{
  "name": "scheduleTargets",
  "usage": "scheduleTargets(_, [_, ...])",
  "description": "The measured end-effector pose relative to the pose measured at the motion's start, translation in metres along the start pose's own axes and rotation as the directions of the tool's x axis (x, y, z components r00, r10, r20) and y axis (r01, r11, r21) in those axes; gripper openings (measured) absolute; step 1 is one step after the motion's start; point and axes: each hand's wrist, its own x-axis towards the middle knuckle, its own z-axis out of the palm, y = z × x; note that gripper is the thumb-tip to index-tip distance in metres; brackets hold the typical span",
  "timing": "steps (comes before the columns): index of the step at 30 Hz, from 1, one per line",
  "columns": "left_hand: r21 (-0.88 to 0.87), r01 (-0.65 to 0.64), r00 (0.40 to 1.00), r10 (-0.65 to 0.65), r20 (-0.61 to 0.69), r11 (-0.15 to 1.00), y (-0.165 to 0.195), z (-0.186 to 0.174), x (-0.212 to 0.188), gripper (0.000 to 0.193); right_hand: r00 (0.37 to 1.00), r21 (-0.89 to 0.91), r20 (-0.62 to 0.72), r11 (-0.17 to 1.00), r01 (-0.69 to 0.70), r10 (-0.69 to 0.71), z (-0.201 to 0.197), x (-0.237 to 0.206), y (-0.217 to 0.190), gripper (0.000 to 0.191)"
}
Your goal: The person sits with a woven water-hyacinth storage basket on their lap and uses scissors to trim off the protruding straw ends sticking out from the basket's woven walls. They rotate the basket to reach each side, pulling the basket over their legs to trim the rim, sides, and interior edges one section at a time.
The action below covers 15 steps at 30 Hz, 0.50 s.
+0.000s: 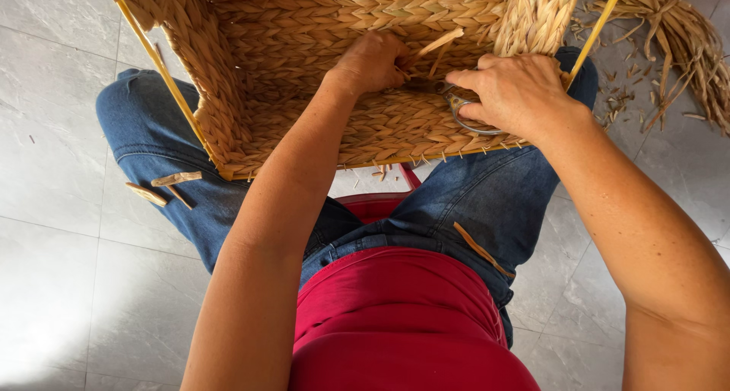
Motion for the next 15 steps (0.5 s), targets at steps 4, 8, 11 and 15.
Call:
scheduleTargets(4, [-0.008, 0.003, 1.0, -0.003, 0.007, 1.0, 0.001, -0.001, 0.002, 0.025, 0.998, -0.016, 0.056, 1.0, -0.024, 0.025, 0.001, 0.008, -0.002, 0.058])
scheduleTargets(8, [-0.02, -0.018, 1.0, 0.018, -0.008, 1.0, 0.002, -0.002, 0.002, 0.022, 0.999, -0.03, 0.027, 0.999, 0.019, -0.018, 0.003, 0.008, -0.002, 0.057])
scheduleTargets(11, [-0.011, -0.001, 1.0, 0.001, 0.02, 1.0, 0.002, -0.001, 0.001, 0.017, 0.999, -0.024, -0.004, 0.999, 0.046, -0.046, 0.008, 0.005, -0.005, 0.057])
scheduleTargets(15, [-0.021, 0.014, 1.0, -0.014, -0.026, 1.0, 0.0, -0.001, 0.003, 0.022, 0.996, -0.005, 0.001, 0.996, 0.088, -0.088, 0.014, 0.002, -0.007, 0.054])
